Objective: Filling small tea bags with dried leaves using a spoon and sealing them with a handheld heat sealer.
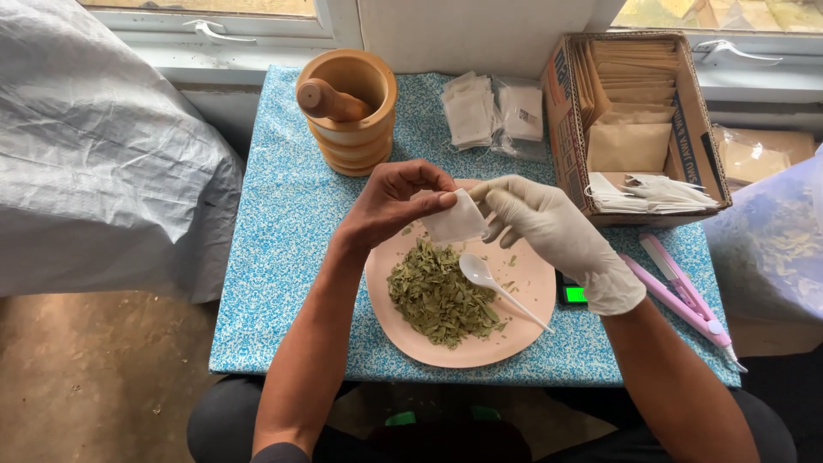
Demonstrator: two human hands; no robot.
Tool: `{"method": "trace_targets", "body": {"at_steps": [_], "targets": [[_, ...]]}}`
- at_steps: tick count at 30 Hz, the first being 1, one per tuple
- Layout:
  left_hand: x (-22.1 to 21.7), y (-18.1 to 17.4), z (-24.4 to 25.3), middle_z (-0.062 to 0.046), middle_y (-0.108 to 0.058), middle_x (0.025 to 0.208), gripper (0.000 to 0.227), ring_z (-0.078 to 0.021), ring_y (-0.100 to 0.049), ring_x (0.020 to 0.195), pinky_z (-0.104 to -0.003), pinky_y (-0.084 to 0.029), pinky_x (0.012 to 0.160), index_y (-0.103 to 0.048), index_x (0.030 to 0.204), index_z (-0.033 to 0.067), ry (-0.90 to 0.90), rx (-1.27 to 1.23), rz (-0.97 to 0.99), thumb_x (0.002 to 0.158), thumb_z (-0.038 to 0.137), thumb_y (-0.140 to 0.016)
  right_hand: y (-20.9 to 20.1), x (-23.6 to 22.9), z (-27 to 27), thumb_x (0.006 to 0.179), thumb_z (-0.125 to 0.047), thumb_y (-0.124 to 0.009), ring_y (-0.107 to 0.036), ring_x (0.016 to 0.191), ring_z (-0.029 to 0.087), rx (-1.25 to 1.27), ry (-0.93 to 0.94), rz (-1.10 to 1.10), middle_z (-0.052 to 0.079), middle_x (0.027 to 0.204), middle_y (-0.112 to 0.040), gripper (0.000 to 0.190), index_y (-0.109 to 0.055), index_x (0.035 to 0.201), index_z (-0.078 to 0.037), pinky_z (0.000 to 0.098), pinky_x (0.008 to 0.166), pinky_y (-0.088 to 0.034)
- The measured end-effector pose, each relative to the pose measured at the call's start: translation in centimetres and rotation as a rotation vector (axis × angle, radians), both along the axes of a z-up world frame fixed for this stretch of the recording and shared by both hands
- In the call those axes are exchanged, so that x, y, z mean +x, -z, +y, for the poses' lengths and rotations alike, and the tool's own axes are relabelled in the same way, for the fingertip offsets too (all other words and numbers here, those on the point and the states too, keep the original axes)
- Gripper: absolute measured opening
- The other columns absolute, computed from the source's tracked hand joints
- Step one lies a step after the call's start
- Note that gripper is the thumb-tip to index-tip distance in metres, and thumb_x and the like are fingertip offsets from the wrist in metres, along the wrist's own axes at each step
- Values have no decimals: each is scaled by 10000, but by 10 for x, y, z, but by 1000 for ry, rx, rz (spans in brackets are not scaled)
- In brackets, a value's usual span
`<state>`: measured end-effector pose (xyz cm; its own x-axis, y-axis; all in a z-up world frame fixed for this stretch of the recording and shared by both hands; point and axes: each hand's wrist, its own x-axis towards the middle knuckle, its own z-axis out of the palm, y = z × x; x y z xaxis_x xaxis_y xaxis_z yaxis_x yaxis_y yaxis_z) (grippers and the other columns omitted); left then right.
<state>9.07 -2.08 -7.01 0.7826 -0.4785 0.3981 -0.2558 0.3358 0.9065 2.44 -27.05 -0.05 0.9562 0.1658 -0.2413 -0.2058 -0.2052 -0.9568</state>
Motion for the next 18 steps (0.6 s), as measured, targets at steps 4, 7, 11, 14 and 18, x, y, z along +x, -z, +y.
{"method": "trace_targets", "body": {"at_steps": [4,7,11,14,18], "targets": [[-4,-4,-2,-107,-828,948,156,-147,-779,1009,-380,-621,1009,-816,1105,-6,4,-13,-2,1003,88,-887,3,-6,3,1019,-231,-839,-825,847,208,-102,-25,17,118,1000,-817,289,-849,1254,-63,294,725,-639],[-4,-10,-3,-99,-825,948,183,-143,-780,1003,-380,-625,1008,-812,1113,-6,12,-10,1,981,79,-906,8,-3,7,1037,-220,-847,-801,784,154,-111,26,-14,71,893,-809,182,-858,1150,-77,241,664,-613],[-1,-10,-3,-93,-792,952,367,-156,-766,962,-395,-632,989,-788,1186,14,34,13,-24,900,133,-985,4,-4,13,959,-188,-925,-791,747,153,-105,44,-55,72,855,-795,177,-854,1066,-66,242,647,-601],[-7,-9,-5,-66,-790,915,260,-130,-758,928,-371,-632,958,-809,1099,28,63,24,2,914,118,-967,13,-6,13,935,-167,-942,-773,711,150,-88,27,-33,66,829,-777,173,-841,1030,-63,240,619,-583],[-9,-17,-1,-32,-810,909,149,-83,-718,924,-351,-621,934,-832,1042,57,89,64,21,947,120,-928,22,-4,8,909,-155,-964,-720,637,141,-48,3,3,57,766,-722,194,-804,939,-50,237,557,-538]]}}
